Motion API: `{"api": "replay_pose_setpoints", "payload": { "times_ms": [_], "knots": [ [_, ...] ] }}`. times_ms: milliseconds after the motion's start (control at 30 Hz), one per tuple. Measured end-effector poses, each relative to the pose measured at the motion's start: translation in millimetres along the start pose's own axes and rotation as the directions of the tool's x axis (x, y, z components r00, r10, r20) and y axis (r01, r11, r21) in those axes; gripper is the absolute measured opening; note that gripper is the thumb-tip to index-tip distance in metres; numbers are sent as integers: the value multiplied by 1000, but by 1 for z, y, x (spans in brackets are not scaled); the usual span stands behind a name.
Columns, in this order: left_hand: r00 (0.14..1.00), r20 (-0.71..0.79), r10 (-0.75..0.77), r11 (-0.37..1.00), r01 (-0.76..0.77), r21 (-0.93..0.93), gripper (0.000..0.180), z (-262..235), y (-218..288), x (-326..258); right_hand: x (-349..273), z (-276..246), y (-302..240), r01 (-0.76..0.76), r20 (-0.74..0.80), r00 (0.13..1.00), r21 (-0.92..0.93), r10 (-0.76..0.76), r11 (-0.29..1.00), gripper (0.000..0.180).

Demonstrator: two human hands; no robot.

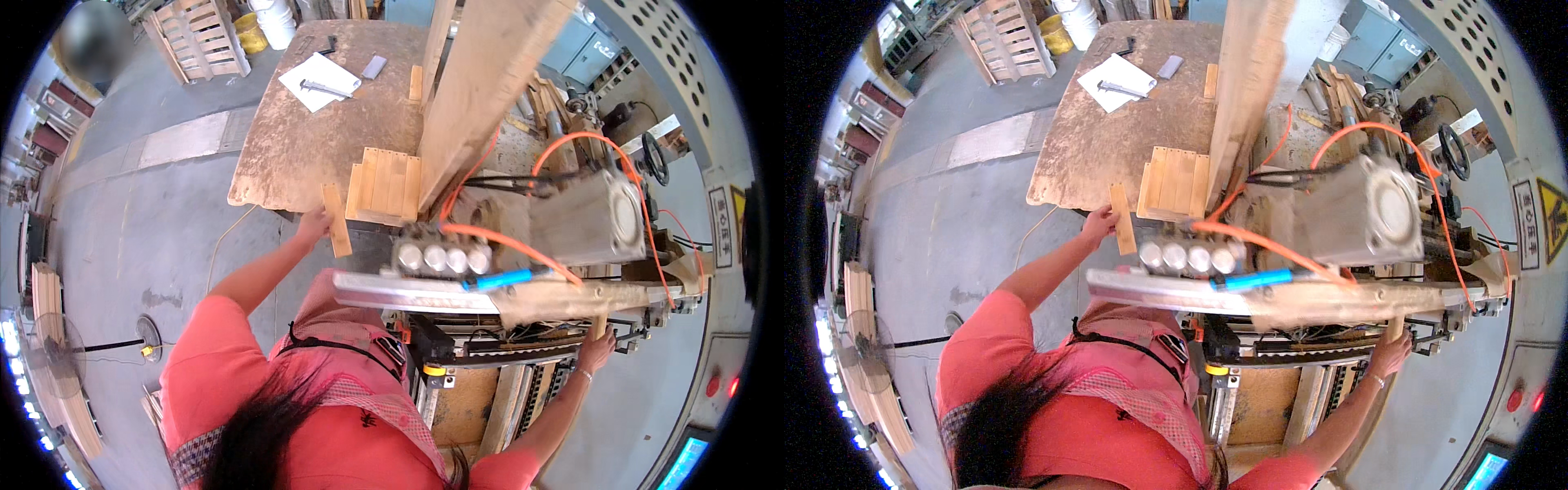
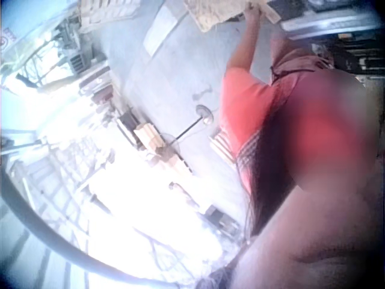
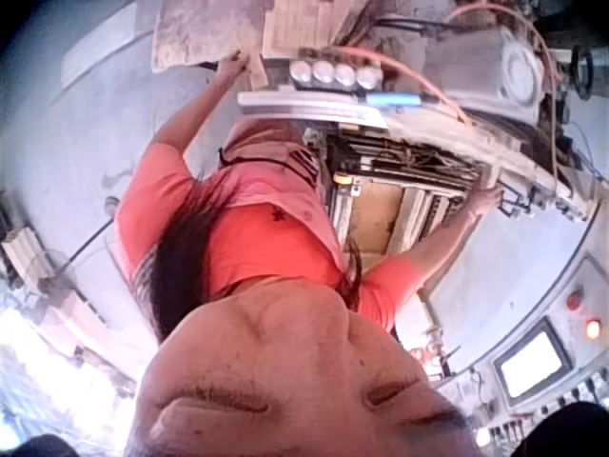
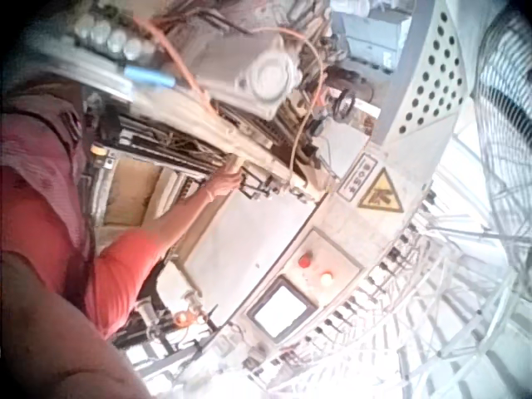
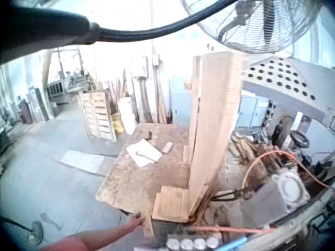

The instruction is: The person operates a woodworking machine in a factory setting, repeatedly feeding small wooden blocks into the processing unit. They use both hands to position the blocks and a wooden stick to guide them through the machine, then collect the processed pieces and stack them on a nearby table.

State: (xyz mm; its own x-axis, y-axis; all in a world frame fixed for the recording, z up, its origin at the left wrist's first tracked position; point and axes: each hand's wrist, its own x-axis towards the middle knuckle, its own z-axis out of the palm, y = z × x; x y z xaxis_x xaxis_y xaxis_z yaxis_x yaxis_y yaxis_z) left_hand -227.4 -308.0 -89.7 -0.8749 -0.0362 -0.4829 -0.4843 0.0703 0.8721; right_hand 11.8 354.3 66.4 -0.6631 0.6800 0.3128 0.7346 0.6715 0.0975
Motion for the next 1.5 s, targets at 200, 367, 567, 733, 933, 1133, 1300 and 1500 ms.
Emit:
{"api": "replay_pose_setpoints", "payload": {
  "times_ms": [200,367,567,733,933,1133,1300,1500],
  "knots": [
    [997,-65,52,977,-37,209,35,-3,-33,133,-104,-35,-19,43,162,986,14,-45,999,40],
    [992,-113,58,960,-25,278,29,6,-60,199,-185,-75,-23,-80,330,942,32,65,996,31],
    [991,-131,10,932,38,361,24,24,-65,202,-262,-92,1,-197,396,900,0,181,980,22],
    [993,-118,17,936,26,350,25,21,-64,196,-286,-107,1,-251,368,905,60,212,966,22],
    [988,-124,88,932,-38,361,27,17,-77,204,-299,-109,7,-316,407,879,112,247,942,22],
    [1000,10,22,822,-24,569,25,23,-69,201,-327,-104,20,-280,411,877,18,248,960,23],
    [978,125,167,819,-208,535,30,15,-104,227,-305,-111,14,-182,386,907,2,167,983,22],
    [952,56,299,833,-290,471,49,14,-135,210,-270,-84,51,-230,351,911,-10,219,973,18]
  ]
}}
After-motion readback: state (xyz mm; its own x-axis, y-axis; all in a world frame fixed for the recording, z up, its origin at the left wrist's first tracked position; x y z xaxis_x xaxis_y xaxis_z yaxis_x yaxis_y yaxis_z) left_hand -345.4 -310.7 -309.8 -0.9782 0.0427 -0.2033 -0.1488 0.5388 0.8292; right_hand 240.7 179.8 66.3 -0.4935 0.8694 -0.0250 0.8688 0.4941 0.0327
